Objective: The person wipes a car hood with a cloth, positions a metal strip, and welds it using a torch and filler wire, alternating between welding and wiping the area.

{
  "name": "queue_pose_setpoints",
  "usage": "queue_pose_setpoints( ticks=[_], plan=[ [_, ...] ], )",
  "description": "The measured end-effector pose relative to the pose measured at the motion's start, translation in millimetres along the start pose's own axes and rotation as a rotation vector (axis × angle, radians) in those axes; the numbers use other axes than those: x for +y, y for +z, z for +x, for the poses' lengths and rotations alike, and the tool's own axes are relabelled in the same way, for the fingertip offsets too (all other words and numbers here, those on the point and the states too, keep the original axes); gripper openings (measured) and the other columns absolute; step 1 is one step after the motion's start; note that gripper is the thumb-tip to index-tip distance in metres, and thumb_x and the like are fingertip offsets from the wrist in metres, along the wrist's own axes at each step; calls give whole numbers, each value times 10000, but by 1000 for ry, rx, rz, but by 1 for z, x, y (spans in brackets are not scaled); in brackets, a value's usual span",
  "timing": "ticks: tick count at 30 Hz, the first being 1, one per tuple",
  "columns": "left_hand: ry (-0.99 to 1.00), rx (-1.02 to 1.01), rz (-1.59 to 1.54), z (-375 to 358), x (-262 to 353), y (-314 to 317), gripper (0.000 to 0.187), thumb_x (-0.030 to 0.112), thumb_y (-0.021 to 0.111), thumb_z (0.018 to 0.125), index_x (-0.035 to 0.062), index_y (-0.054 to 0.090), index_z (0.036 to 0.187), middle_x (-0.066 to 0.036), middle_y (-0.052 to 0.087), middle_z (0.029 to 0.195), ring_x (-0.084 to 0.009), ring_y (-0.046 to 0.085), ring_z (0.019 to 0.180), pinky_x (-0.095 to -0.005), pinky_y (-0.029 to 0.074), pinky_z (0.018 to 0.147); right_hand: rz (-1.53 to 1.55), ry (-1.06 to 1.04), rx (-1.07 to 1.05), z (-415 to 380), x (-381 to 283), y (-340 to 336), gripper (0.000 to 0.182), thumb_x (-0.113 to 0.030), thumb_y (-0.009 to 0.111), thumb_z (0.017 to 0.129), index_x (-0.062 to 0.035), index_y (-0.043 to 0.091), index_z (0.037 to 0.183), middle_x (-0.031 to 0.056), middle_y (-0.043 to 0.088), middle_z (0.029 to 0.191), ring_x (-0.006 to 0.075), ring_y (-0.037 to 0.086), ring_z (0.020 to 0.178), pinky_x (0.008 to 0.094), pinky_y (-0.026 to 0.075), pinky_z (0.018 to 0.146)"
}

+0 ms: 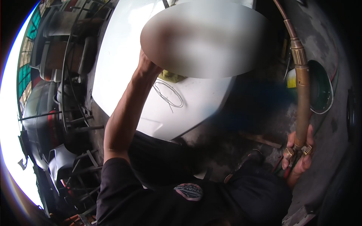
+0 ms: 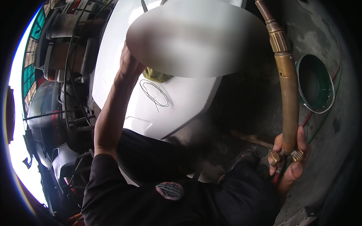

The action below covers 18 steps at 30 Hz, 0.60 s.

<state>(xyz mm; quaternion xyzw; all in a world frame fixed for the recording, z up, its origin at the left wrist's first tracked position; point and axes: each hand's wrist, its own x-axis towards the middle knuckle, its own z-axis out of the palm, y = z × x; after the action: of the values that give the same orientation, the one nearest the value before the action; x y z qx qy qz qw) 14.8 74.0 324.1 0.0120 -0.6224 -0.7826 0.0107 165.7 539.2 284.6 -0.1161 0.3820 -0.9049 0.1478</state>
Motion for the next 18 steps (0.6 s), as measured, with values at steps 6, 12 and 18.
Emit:
queue_pose_setpoints(
  ticks=[6, 12, 18],
  plan=[
    [154, 114, 402, 35, -10, -5, 224, 33, 591, 971, -64, 591, 1173, -173, 704, 1082, -273, 739, 965, -375, 607, 914, -6, -11, 3, -5, -5, 1, 867, -328, 698, 953, -99, 198, 1624, 269, 517, 1035, 273, 681, 684, 304, 607, 462],
    [348, 34, 1006, 55, -31, 3, 141, 85, 701, 879, -19, 732, 969, -134, 764, 880, -202, 728, 837, -327, 555, 803, 2, 2, 11, -7, -6, 1, 877, -305, 702, 955, -106, 177, 1629, 271, 516, 1037, 295, 690, 711, 313, 613, 470],
    [291, -59, 1047, 73, -45, -5, 152, 49, 678, 870, -17, 733, 995, -135, 777, 910, -195, 739, 845, -332, 566, 791, 15, -16, -14, -7, -7, 1, 885, -316, 691, 967, -118, 145, 1635, 279, 508, 1053, 300, 693, 721, 318, 619, 486]
  ],
)
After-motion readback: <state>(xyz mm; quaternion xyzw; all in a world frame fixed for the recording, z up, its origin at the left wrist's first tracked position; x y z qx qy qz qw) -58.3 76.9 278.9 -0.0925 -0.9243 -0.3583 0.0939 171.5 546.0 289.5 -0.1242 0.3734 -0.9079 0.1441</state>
